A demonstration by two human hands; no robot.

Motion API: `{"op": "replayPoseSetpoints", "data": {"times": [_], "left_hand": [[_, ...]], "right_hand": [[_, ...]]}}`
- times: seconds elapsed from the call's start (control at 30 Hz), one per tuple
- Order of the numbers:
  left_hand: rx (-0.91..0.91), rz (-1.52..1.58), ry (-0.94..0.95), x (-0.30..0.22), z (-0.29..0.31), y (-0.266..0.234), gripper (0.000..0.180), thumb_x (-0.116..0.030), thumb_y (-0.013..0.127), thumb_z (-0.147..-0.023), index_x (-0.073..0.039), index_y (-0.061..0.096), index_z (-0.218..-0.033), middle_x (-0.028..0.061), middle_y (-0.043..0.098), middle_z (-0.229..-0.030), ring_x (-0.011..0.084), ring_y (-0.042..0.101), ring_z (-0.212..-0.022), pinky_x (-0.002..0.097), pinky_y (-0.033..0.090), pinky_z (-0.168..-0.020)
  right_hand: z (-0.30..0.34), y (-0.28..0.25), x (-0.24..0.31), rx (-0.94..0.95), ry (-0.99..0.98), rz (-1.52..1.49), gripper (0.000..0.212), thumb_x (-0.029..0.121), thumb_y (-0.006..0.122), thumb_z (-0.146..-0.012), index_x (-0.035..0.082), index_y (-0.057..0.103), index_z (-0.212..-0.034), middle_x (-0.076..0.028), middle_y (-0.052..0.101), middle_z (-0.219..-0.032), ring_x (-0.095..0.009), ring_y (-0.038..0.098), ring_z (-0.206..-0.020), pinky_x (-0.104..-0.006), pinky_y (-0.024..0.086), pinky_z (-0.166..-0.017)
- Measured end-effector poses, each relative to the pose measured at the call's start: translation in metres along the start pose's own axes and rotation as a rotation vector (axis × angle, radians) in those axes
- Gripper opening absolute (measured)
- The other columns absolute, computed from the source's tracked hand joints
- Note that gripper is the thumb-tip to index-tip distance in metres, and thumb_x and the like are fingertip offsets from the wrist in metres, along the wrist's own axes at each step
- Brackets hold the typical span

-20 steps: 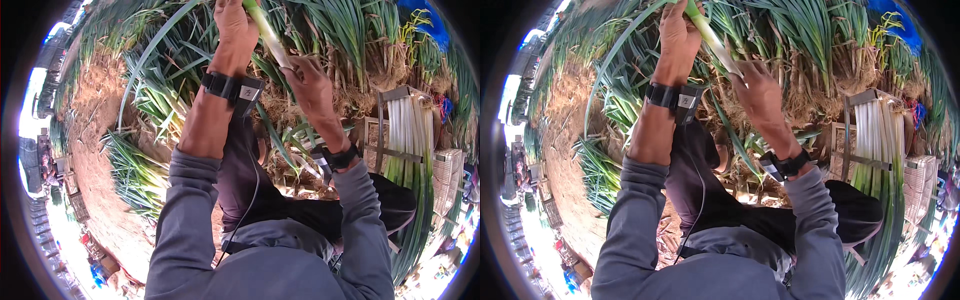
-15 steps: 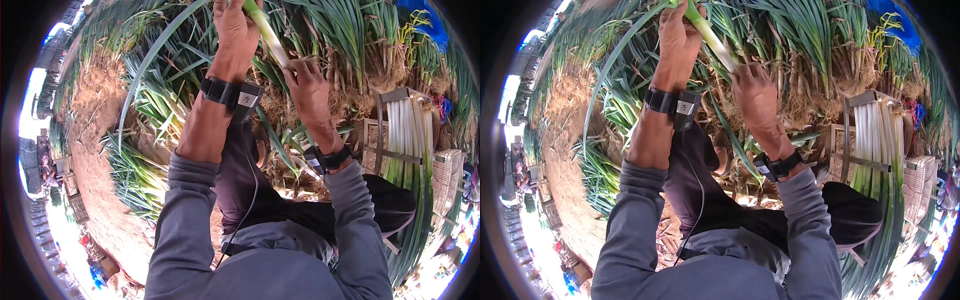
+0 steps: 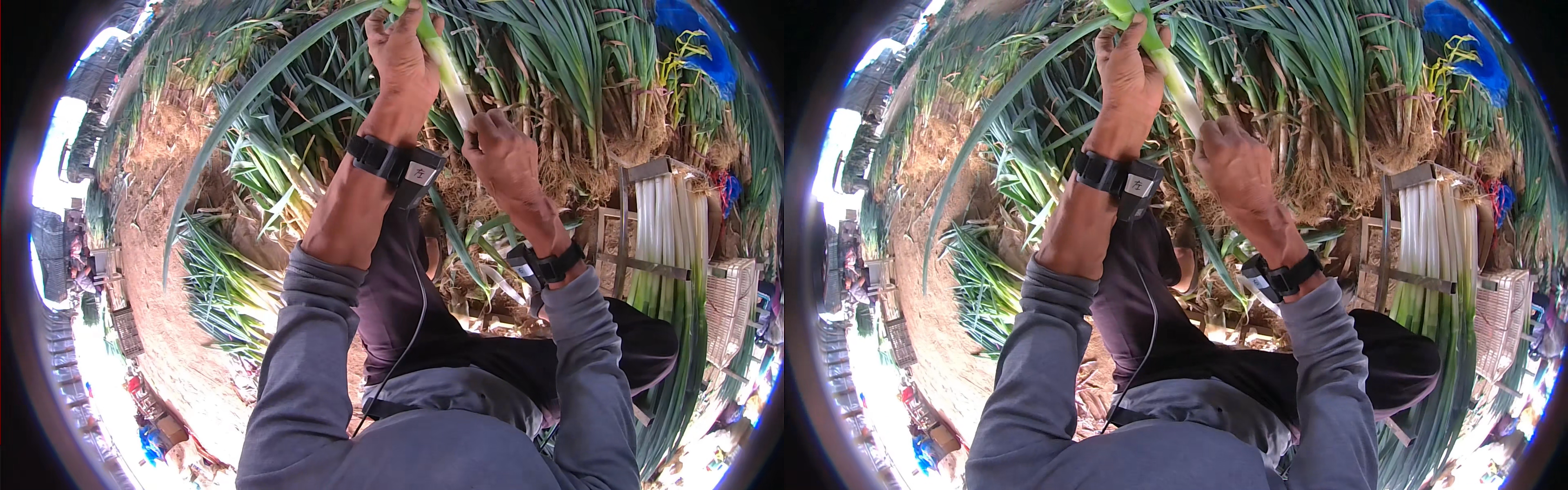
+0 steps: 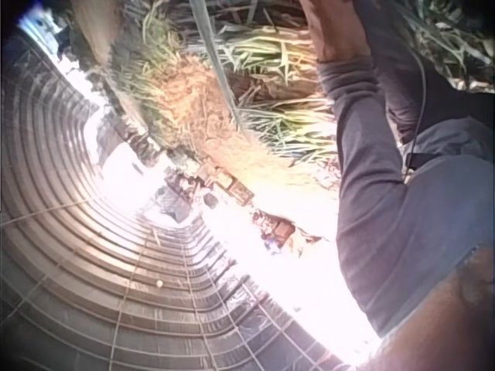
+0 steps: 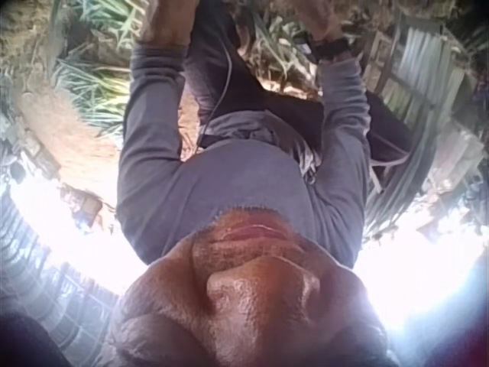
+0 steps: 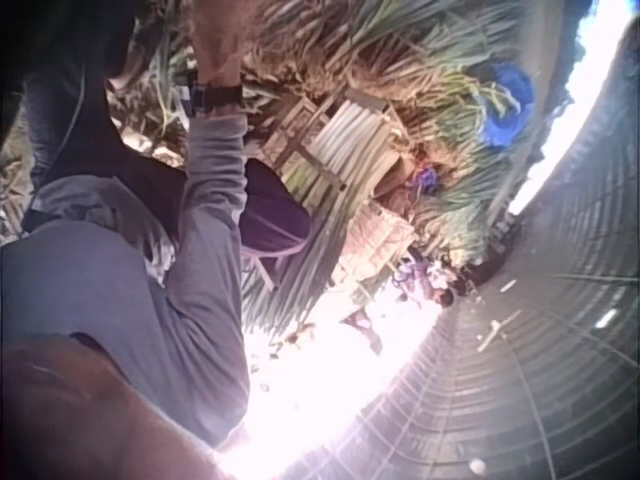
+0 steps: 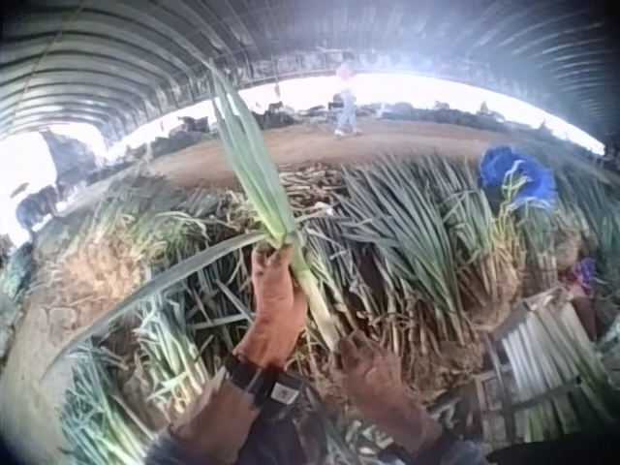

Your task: The person peels the outer layers from leeks by hand and places them onto a metal rack, repeating the process with several leeks.

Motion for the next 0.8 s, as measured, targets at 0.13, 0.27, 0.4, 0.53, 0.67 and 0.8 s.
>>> {"op": "replayPoseSetpoints", "data": {"times": [0.13,0.27,0.4,0.53,0.67,0.8], "left_hand": [[0.064,0.041,0.035,0.0,-0.001,0.004,0.032,-0.006,0.069,-0.089,-0.013,0.048,-0.112,0.005,0.059,-0.102,0.0195,0.06,-0.09,0.0366,0.051,-0.075],[0.139,0.059,0.083,-0.002,-0.007,0.0,0.038,-0.007,0.073,-0.088,-0.012,0.048,-0.116,0.0084,0.063,-0.105,0.0217,0.065,-0.092,0.0429,0.058,-0.085],[0.179,0.136,0.028,0.009,-0.008,0.004,0.047,0.003,0.072,-0.084,-0.014,0.04,-0.115,0.0097,0.061,-0.106,0.0254,0.064,-0.092,0.0453,0.058,-0.081],[0.21,0.042,-0.113,0.012,0.009,0.021,0.031,-0.006,0.07,-0.089,-0.011,0.048,-0.111,0.0064,0.061,-0.095,0.0199,0.064,-0.079,0.0344,0.056,-0.062],[0.261,0.098,-0.105,0.006,0.013,0.023,0.03,-0.007,0.069,-0.09,-0.009,0.048,-0.111,0.0073,0.061,-0.092,0.0208,0.065,-0.075,0.0345,0.058,-0.058],[0.294,0.179,-0.033,0.011,0.004,0.017,0.047,0.003,0.072,-0.084,-0.013,0.041,-0.115,0.0112,0.06,-0.105,0.027,0.064,-0.09,0.0445,0.057,-0.077]], "right_hand": [[0.001,0.003,-0.01,0.029,0.105,-0.063,0.016,0.014,0.07,-0.082,0.007,0.057,-0.086,-0.011,0.061,-0.083,-0.034,0.065,-0.071,-0.0438,0.052,-0.056],[-0.014,-0.008,-0.011,0.034,0.18,-0.194,0.023,0.019,0.073,-0.083,0.006,0.059,-0.096,-0.014,0.063,-0.088,-0.037,0.065,-0.076,-0.0456,0.052,-0.061],[-0.046,-0.019,-0.007,-0.063,0.141,-0.259,0.027,0.02,0.074,-0.083,0.004,0.061,-0.101,-0.016,0.064,-0.091,-0.039,0.065,-0.079,-0.046,0.051,-0.065],[-0.06,-0.025,-0.016,-0.111,0.099,-0.334,0.025,0.019,0.073,-0.084,0.002,0.062,-0.098,-0.018,0.064,-0.091,-0.04,0.063,-0.082,-0.0455,0.049,-0.069],[-0.06,-0.023,-0.015,-0.014,0.192,-0.388,0.02,0.016,0.071,-0.085,0.0,0.061,-0.094,-0.019,0.064,-0.089,-0.041,0.061,-0.082,-0.0463,0.048,-0.07],[-0.056,-0.024,-0.004,-0.117,0.109,-0.274,0.018,0.015,0.069,-0.086,0.0,0.06,-0.092,-0.02,0.064,-0.088,-0.042,0.06,-0.081,-0.0472,0.048,-0.069]]}}
Point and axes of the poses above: each hand's wrist, its own z-axis away from the middle knuckle, its own y-axis out of the palm, x = y × z, the point moved 6 cm from there along -z, towards the middle knuckle
